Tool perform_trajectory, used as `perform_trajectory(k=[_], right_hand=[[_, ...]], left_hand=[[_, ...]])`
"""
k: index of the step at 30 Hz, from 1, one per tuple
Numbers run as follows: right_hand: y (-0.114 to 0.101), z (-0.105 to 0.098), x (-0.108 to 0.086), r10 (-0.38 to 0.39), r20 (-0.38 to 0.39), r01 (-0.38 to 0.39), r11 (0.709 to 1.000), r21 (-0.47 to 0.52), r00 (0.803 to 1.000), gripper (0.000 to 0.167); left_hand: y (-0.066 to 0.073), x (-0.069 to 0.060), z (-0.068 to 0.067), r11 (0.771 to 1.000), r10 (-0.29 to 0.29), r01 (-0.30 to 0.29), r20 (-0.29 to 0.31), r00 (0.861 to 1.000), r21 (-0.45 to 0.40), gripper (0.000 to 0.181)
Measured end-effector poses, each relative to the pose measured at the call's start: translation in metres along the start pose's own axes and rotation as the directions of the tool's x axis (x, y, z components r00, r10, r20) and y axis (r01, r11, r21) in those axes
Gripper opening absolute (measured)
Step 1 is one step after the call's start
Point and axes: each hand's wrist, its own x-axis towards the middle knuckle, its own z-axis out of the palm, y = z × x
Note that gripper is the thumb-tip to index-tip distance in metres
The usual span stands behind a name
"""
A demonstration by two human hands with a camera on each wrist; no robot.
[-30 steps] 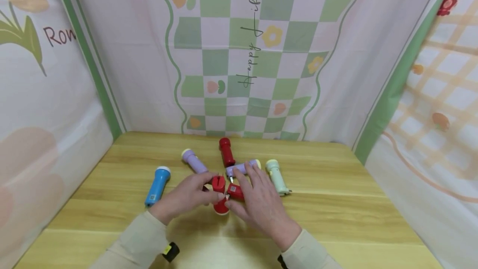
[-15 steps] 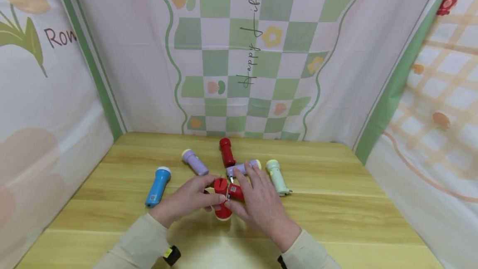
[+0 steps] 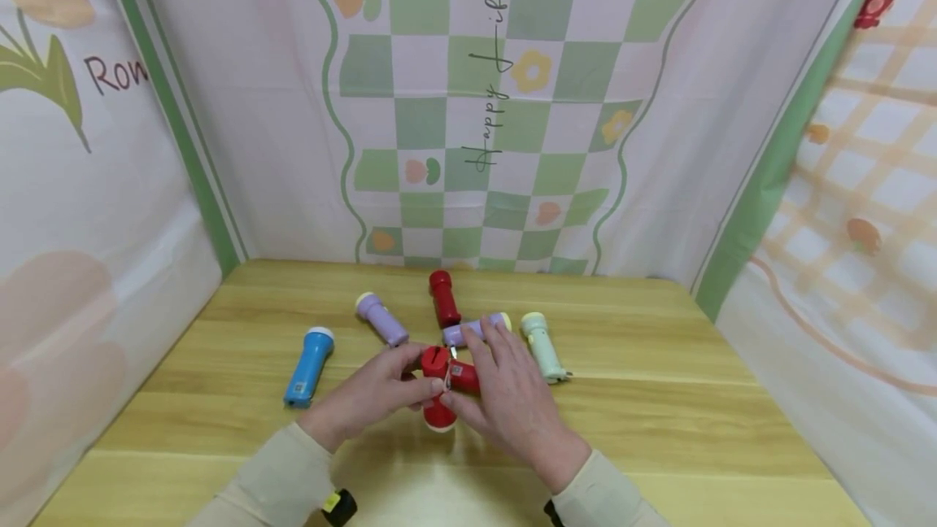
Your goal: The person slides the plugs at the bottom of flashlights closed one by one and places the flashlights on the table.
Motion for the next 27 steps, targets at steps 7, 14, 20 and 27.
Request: perform_trajectory(k=[7, 14, 20, 27], right_hand=[[-0.001, -0.001, 0.002, -0.026, -0.061, 0.027, 0.999, 0.016, 0.998, 0.084], [-0.002, -0.001, 0.004, -0.051, -0.081, 0.051, 0.999, 0.004, 0.995, 0.076], [-0.002, 0.000, 0.005, -0.054, -0.086, 0.054, 0.999, 0.003, 0.995, 0.078], [-0.002, 0.002, 0.005, -0.063, -0.105, 0.065, 0.998, 0.025, 0.993, 0.081]], left_hand=[[0.001, 0.001, 0.005, 1.000, 0.016, -0.015, -0.025, 1.000, 0.027, 0.044], [0.003, 0.003, 0.012, 1.000, 0.017, -0.016, -0.066, 0.998, 0.015, 0.051], [0.002, 0.005, 0.016, 0.999, -0.006, 0.012, -0.129, 0.992, 0.039, 0.052], [0.002, 0.005, 0.017, 0.998, 0.012, -0.003, -0.138, 0.990, 0.070, 0.046]])
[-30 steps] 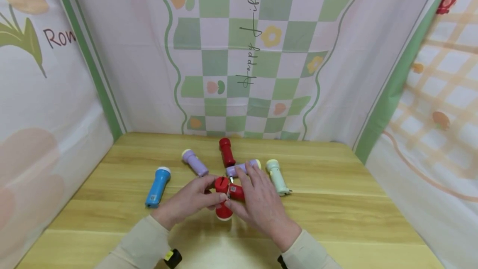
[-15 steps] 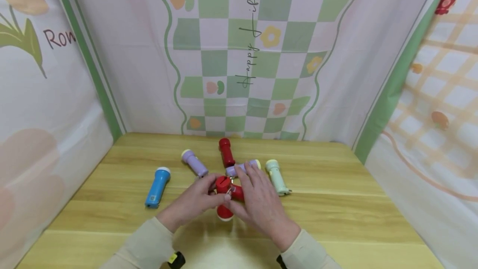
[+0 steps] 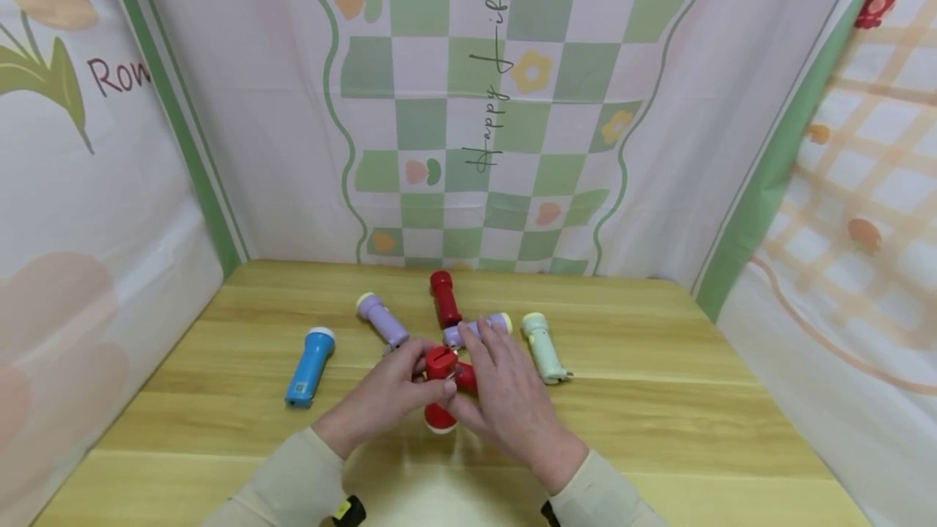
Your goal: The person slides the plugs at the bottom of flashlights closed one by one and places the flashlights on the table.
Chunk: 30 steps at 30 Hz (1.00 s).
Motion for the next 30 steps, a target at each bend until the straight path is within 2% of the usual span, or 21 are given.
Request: perform_trajectory(k=[7, 15, 24, 30], right_hand=[[-0.0005, -0.0010, 0.0012, 0.001, -0.008, 0.000, 1.000, 0.008, 1.000, 0.083], [-0.0010, -0.0025, 0.0010, -0.005, -0.009, 0.005, 1.000, -0.004, 1.000, 0.084], [-0.0016, -0.0042, 0.0010, 0.013, 0.016, -0.013, 1.000, 0.024, 1.000, 0.078], [-0.0012, -0.0046, 0.0012, -0.016, -0.021, 0.017, 0.998, 0.059, 1.000, 0.074]], left_hand=[[-0.0001, -0.0001, -0.0006, 1.000, 0.012, -0.012, 0.013, 1.000, 0.012, 0.037], [0.0011, -0.0005, -0.0015, 1.000, 0.007, -0.007, 0.006, 1.000, 0.029, 0.038], [0.0019, -0.0016, -0.0046, 0.998, -0.022, 0.023, -0.007, 1.000, 0.066, 0.036], [0.0006, -0.0015, -0.0066, 0.995, -0.005, 0.006, -0.003, 1.000, 0.103, 0.032]])
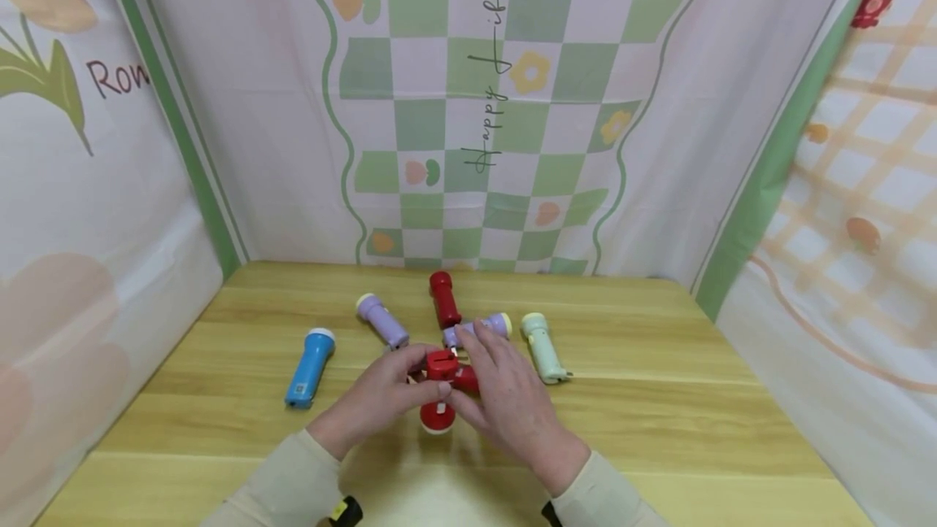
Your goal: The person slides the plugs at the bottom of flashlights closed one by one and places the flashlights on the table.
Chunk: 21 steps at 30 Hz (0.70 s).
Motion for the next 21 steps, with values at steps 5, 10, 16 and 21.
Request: perform_trajectory(k=[5, 10, 16, 21], right_hand=[[-0.0016, -0.0017, -0.0001, 0.003, 0.002, -0.003, 1.000, 0.013, 1.000, 0.075], [-0.0016, -0.0013, -0.0002, -0.002, -0.016, 0.003, 1.000, 0.025, 1.000, 0.073], [-0.0028, -0.0034, 0.0000, -0.009, -0.020, 0.010, 0.999, 0.036, 1.000, 0.068], [-0.0026, -0.0032, -0.0002, -0.015, -0.035, 0.017, 0.999, 0.042, 0.999, 0.067]], left_hand=[[-0.0011, -0.0004, -0.0012, 1.000, 0.022, -0.022, 0.014, 1.000, -0.004, 0.031], [-0.0008, -0.0014, -0.0019, 0.999, 0.029, -0.027, 0.040, 0.999, -0.042, 0.034], [-0.0006, -0.0015, -0.0026, 0.997, 0.047, -0.043, 0.063, 0.997, -0.068, 0.035], [0.0011, -0.0014, -0.0038, 0.996, 0.049, -0.044, 0.073, 0.996, -0.074, 0.036]])
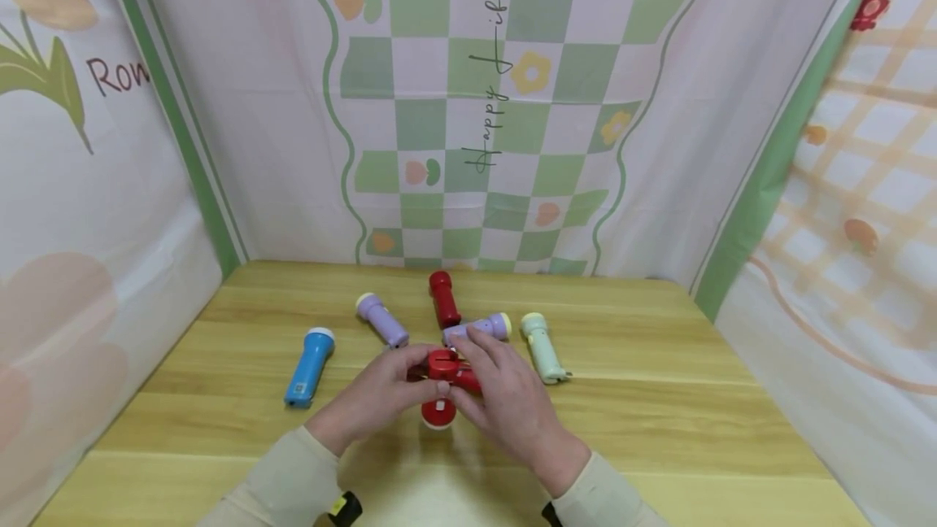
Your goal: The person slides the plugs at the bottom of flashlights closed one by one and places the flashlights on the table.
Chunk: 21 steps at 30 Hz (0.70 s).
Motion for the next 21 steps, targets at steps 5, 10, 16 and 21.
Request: perform_trajectory(k=[5, 10, 16, 21], right_hand=[[0.0008, 0.0008, -0.0002, -0.015, -0.019, 0.015, 1.000, 0.005, 1.000, 0.064], [0.0001, 0.0012, 0.0012, -0.031, -0.028, 0.031, 0.999, 0.005, 0.999, 0.058], [0.0005, 0.0024, 0.0018, -0.067, -0.070, 0.069, 0.997, 0.026, 0.995, 0.052], [0.0006, 0.0032, 0.0010, -0.082, -0.086, 0.085, 0.996, 0.027, 0.993, 0.049]], left_hand=[[0.0006, 0.0003, -0.0006, 1.000, 0.004, -0.004, 0.005, 1.000, -0.009, 0.036], [-0.0014, 0.0012, -0.0010, 1.000, 0.015, -0.015, 0.001, 1.000, -0.017, 0.038], [-0.0012, 0.0014, -0.0008, 0.999, 0.021, -0.021, 0.004, 1.000, -0.040, 0.038], [0.0008, 0.0005, -0.0004, 0.997, 0.028, -0.027, 0.013, 1.000, -0.066, 0.038]])
